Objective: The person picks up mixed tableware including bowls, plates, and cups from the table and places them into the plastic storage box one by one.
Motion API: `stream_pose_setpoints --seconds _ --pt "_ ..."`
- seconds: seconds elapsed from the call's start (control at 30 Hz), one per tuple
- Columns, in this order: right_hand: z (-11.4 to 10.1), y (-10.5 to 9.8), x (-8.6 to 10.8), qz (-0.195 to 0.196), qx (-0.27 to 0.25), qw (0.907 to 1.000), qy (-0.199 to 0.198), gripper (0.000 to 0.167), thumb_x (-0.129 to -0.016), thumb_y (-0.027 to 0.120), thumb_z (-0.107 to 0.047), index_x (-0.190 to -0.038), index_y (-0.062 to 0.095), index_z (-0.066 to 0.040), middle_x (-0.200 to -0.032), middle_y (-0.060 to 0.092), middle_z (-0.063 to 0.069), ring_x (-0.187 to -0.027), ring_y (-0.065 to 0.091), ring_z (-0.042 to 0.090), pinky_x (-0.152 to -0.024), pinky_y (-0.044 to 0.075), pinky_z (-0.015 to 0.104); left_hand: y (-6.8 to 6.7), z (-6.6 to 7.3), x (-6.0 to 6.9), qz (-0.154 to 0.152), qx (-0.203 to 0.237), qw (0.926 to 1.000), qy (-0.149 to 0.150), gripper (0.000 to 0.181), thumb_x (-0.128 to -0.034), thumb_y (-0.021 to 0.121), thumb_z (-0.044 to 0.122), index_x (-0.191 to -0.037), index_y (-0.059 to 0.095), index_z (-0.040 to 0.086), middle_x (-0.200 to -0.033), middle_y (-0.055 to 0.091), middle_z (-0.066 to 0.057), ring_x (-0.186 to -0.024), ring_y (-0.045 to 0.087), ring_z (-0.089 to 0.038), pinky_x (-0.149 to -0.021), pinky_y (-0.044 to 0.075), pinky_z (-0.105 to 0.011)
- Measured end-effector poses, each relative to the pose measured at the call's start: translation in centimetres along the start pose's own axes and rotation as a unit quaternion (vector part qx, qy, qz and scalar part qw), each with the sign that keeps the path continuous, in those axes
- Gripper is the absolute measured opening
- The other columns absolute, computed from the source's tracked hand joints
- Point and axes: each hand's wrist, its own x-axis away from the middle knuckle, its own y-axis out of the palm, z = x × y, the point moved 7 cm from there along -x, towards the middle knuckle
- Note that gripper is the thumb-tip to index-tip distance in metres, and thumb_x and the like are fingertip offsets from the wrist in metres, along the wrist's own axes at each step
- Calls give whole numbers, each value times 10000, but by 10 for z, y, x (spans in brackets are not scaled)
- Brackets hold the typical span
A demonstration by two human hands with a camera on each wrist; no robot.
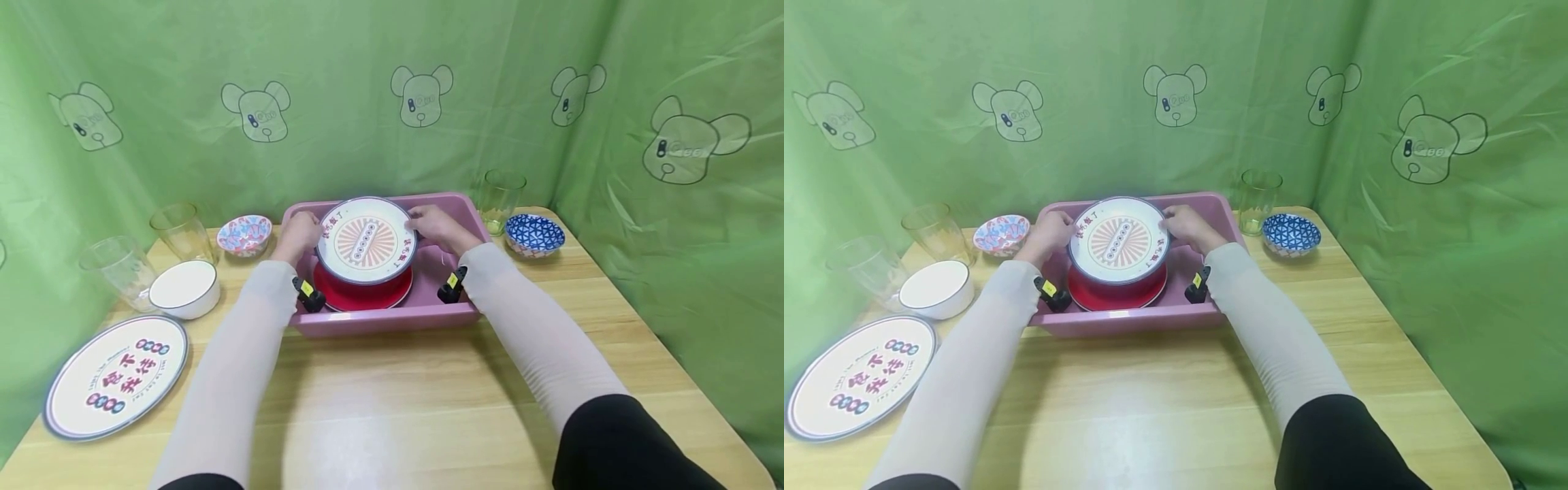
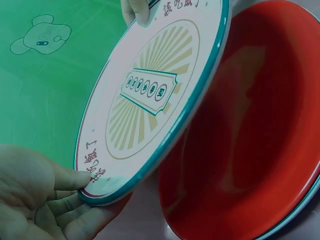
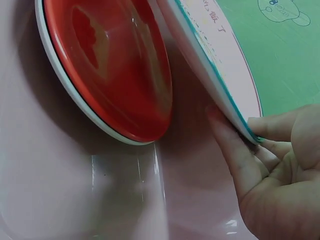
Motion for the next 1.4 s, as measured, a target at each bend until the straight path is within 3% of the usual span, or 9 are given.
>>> stream_pose_setpoints --seconds 0.23,0.53,0.83,1.2,1.4 --pt "4 2 0 -186 292 9993 146 443 -982 543 -49 -1405 455 46 -1119 593 211 -884 631 267 -771 591 340 3 1 1 -167 -388 9991 -30 276 -1013 439 117 -1209 573 -24 -1114 611 -165 -899 575 -248 -748 516 -303" --pt "10 6 0 -417 671 9963 323 340 -972 564 -51 -1292 548 64 -1030 613 173 -856 625 238 -838 573 363 7 3 1 -283 -1069 9934 307 263 -994 426 61 -1129 606 -77 -1049 633 -205 -878 605 -281 -744 538 -319" --pt "14 11 0 -698 1167 9901 345 266 -968 560 -37 -1204 572 86 -920 612 155 -729 622 194 -867 564 420 12 2 0 -422 -1612 9852 399 221 -918 442 -30 -1033 621 -91 -1009 640 -217 -849 614 -293 -745 551 -335" --pt "14 16 7 -922 1536 9833 318 259 -967 573 -48 -1187 574 89 -880 627 153 -699 642 200 -843 573 412 14 -1 3 -692 -1326 9887 27 231 -917 463 -58 -1092 612 -76 -982 623 -176 -814 592 -248 -723 535 -296" --pt "16 18 8 -1045 1583 9810 402 277 -969 576 -47 -1207 566 93 -873 639 159 -700 663 217 -877 557 439 18 -2 1 -736 -1402 9874 -53 236 -885 450 -104 -1061 605 -82 -908 612 -167 -732 602 -241 -618 538 -281"
